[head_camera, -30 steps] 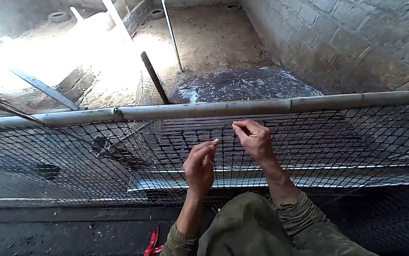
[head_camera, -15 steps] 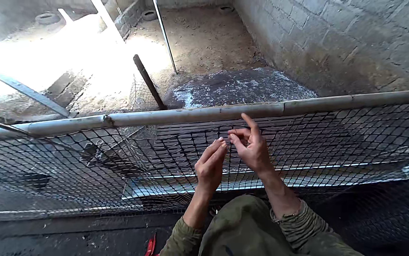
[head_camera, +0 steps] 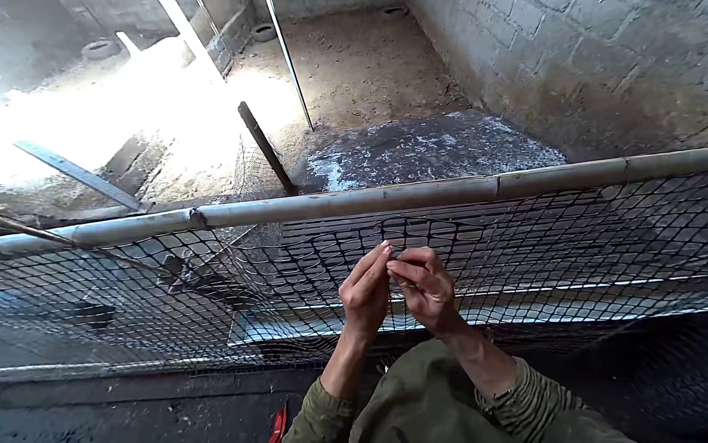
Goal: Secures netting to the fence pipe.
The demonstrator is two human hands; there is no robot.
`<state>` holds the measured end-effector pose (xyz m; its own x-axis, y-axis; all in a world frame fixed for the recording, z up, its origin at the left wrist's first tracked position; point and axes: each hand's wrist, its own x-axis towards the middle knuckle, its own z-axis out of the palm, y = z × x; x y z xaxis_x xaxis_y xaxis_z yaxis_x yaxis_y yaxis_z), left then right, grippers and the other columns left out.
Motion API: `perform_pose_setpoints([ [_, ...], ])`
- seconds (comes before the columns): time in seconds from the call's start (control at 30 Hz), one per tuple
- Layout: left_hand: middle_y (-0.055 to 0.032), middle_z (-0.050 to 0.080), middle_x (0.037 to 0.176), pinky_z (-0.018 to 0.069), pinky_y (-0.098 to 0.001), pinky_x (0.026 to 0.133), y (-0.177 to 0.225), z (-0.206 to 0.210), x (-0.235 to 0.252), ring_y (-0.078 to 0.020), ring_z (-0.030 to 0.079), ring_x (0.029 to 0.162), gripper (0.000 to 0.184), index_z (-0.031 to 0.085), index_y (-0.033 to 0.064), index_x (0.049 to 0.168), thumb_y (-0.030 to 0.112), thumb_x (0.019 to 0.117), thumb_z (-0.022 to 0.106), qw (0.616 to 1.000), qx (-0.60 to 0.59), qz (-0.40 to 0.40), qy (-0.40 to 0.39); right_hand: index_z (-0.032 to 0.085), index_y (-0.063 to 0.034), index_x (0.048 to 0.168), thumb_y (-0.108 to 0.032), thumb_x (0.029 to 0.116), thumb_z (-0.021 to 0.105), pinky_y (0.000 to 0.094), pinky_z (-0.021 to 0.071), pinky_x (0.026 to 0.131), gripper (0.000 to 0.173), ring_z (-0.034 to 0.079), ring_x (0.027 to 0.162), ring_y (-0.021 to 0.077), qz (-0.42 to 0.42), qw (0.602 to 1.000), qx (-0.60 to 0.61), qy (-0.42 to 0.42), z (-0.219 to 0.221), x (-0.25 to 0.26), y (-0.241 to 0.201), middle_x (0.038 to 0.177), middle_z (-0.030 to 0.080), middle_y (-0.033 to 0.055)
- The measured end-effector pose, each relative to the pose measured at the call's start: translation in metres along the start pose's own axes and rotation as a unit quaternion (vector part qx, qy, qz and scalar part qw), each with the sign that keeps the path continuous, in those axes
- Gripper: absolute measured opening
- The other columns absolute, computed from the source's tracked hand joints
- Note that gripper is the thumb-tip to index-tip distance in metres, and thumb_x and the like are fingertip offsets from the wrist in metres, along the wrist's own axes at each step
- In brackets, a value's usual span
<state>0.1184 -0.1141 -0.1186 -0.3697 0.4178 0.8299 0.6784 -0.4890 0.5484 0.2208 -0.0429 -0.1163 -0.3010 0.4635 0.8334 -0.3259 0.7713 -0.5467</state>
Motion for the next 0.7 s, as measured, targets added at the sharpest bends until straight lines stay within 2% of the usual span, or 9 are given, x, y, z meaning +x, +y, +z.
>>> perform_pose_setpoints([
  [0.07,-0.0137,0.071,0.125,0.0547,-0.0313,0.104,0.002,-0.014,0.005,-0.0157,0.066,0.121,0.022,0.072,0.0002,0.116,0.003,0.1027,0.055,1.000,0.009,0.002,-0.027,0.071,-0.0109,0.112,-0.011,0.1023,0.063,0.0205,0.0537,0.098,0.013,0.063,0.110,0.0076,-0.011,1.000,-0.007,-0.011,-0.002,0.002,0.003,0.114,0.065,0.0057],
  [0.13,-0.0057,0.068,0.130,0.0543,-0.0290,0.102,0.004,-0.033,0.015,-0.0105,0.063,0.122,0.027,0.072,0.0089,0.117,0.011,0.1051,0.048,0.999,0.039,0.004,-0.025,0.070,-0.0093,0.113,-0.011,0.1041,0.059,0.0231,0.0537,0.098,0.014,0.064,0.111,0.0106,-0.032,0.999,-0.007,-0.024,-0.003,0.004,0.005,0.118,0.066,0.0083],
  [0.2,-0.0039,0.069,0.120,0.0550,-0.0257,0.097,0.006,-0.047,0.036,-0.0077,0.064,0.114,0.025,0.072,0.0085,0.113,0.009,0.1047,0.049,0.997,0.071,0.025,-0.027,0.070,-0.0072,0.113,-0.011,0.1051,0.057,0.0245,0.0542,0.099,0.015,0.065,0.113,0.0126,-0.051,0.998,-0.003,-0.035,-0.002,0.005,0.006,0.122,0.067,0.0105],
  [0.23,-0.0054,0.070,0.114,0.0551,-0.0249,0.094,0.007,-0.052,0.050,-0.0081,0.065,0.110,0.022,0.072,0.0069,0.110,0.007,0.1029,0.051,0.994,0.084,0.038,-0.059,0.069,-0.0063,0.113,-0.011,0.1057,0.056,0.0253,0.0539,0.100,0.016,0.065,0.113,0.0140,-0.058,0.997,-0.001,-0.041,-0.001,0.005,0.005,0.123,0.068,0.0115],
  [0.3,-0.0095,0.072,0.112,0.0555,-0.0299,0.095,0.009,-0.056,0.084,-0.0146,0.066,0.110,0.021,0.075,0.0045,0.109,0.004,0.0992,0.057,0.976,0.099,0.059,-0.185,0.068,-0.0063,0.113,-0.010,0.1066,0.053,0.0259,0.0542,0.099,0.017,0.066,0.114,0.0153,-0.064,0.997,0.001,-0.052,0.001,0.006,0.004,0.124,0.069,0.0127],
  [0.4,-0.0075,0.072,0.121,0.0546,-0.0374,0.098,0.007,-0.042,0.129,-0.0211,0.066,0.116,0.021,0.078,0.0106,0.111,0.010,0.0989,0.061,0.905,0.136,0.088,-0.394,0.068,-0.0068,0.112,-0.009,0.1067,0.052,0.0266,0.0547,0.099,0.017,0.068,0.113,0.0160,-0.067,0.996,0.001,-0.056,0.003,0.007,0.001,0.121,0.071,0.0120],
  [0.47,-0.0061,0.071,0.123,0.0548,-0.0399,0.098,0.000,-0.027,0.144,-0.0220,0.066,0.116,0.019,0.079,0.0145,0.111,0.014,0.0987,0.064,0.860,0.158,0.112,-0.472,0.067,-0.0064,0.111,-0.008,0.1060,0.052,0.0265,0.0549,0.098,0.016,0.068,0.112,0.0164,-0.073,0.996,0.004,-0.056,0.004,0.007,0.001,0.120,0.072,0.0121],
  [0.57,-0.0066,0.070,0.123,0.0544,-0.0452,0.092,-0.008,-0.010,0.150,-0.0247,0.067,0.112,0.018,0.079,0.0162,0.110,0.017,0.0959,0.068,0.821,0.187,0.142,-0.520,0.067,-0.0065,0.113,-0.006,0.1048,0.053,0.0292,0.0556,0.099,0.016,0.068,0.113,0.0190,-0.077,0.996,0.008,-0.051,0.003,0.006,0.002,0.118,0.072,0.0134],
  [0.7,-0.0086,0.073,0.111,0.0579,-0.0430,0.080,-0.016,0.000,0.144,-0.0245,0.071,0.099,0.015,0.077,0.0087,0.093,0.009,0.0974,0.064,0.822,0.167,0.194,-0.508,0.065,-0.0064,0.115,-0.005,0.1047,0.053,0.0305,0.0564,0.098,0.015,0.069,0.112,0.0202,-0.093,0.995,0.008,-0.038,0.001,0.007,0.002,0.116,0.071,0.0139],
])
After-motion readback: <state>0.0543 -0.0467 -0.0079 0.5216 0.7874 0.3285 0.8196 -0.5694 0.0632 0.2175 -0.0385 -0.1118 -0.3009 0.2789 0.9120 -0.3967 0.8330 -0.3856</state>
